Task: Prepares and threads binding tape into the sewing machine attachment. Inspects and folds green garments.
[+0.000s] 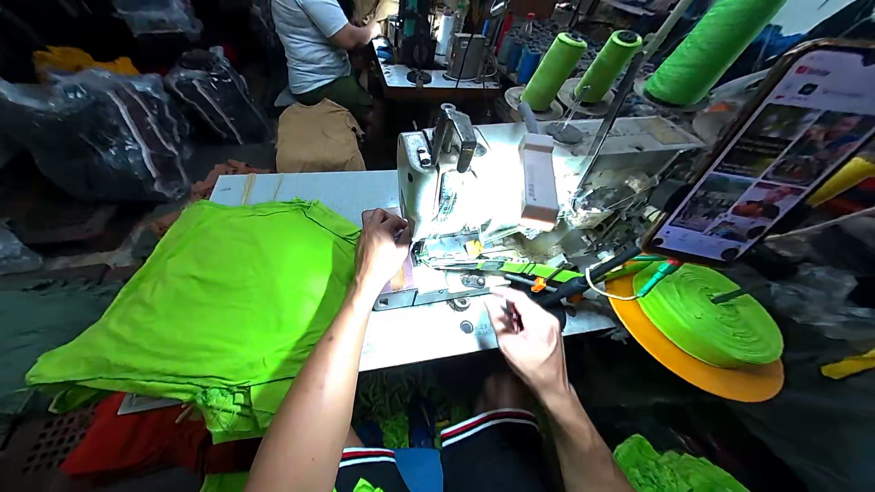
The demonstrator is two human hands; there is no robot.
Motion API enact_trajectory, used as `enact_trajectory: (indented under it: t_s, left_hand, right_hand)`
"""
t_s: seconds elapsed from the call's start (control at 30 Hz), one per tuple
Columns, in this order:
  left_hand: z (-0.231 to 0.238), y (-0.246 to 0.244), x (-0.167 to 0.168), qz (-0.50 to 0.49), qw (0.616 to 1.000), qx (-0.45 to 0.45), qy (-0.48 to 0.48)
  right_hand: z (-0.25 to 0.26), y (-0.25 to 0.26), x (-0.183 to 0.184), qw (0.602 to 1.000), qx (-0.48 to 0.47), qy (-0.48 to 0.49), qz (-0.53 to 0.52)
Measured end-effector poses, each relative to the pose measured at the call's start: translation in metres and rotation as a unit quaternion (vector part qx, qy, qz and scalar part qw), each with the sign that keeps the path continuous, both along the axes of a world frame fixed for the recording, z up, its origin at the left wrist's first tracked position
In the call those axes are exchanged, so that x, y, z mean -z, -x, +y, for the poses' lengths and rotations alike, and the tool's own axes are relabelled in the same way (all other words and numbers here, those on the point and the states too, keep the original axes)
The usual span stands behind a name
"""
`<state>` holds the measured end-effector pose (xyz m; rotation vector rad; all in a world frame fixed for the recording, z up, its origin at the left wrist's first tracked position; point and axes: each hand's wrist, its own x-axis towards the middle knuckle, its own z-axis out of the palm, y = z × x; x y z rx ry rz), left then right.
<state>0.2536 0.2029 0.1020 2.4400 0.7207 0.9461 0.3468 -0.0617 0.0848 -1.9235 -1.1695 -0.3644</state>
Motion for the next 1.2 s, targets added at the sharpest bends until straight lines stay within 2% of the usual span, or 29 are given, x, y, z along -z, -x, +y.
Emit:
enact_trajectory:
  t_s: [0.1, 0.17, 0.23, 0.33, 0.5, 1.2]
  left_hand:
    - [0.003, -0.006, -0.001, 0.006, 1.0, -0.019, 0.011]
    - [-0.001, -0.001, -0.001, 0.0, 1.0, -0.01, -0.002]
    - [0.0, 0.0, 0.001, -0.009, 1.0, -0.004, -0.011]
    - [0.006, -0.007, 0.002, -0.013, 1.0, -0.018, 0.003]
    - [0.012, -0.012, 0.004, -0.008, 0.999, -0.018, 0.025]
    - [0.013, -0.013, 0.006, -0.013, 1.0, -0.015, 0.019]
  right_hand:
    - [0.024, -0.024, -0.023, 0.994, 0.057, 0.073, -0.053]
    - [0.037, -0.033, -0.026, 0.988, 0.059, 0.132, -0.056]
    - [0.045, -0.037, -0.026, 0.984, 0.056, 0.148, -0.077]
    - [0.05, -0.039, -0.024, 0.986, 0.052, 0.124, -0.096]
    - [0.049, -0.042, -0.018, 0.993, 0.041, 0.084, -0.068]
    - [0.047, -0.044, -0.022, 0.99, 0.033, 0.119, -0.073]
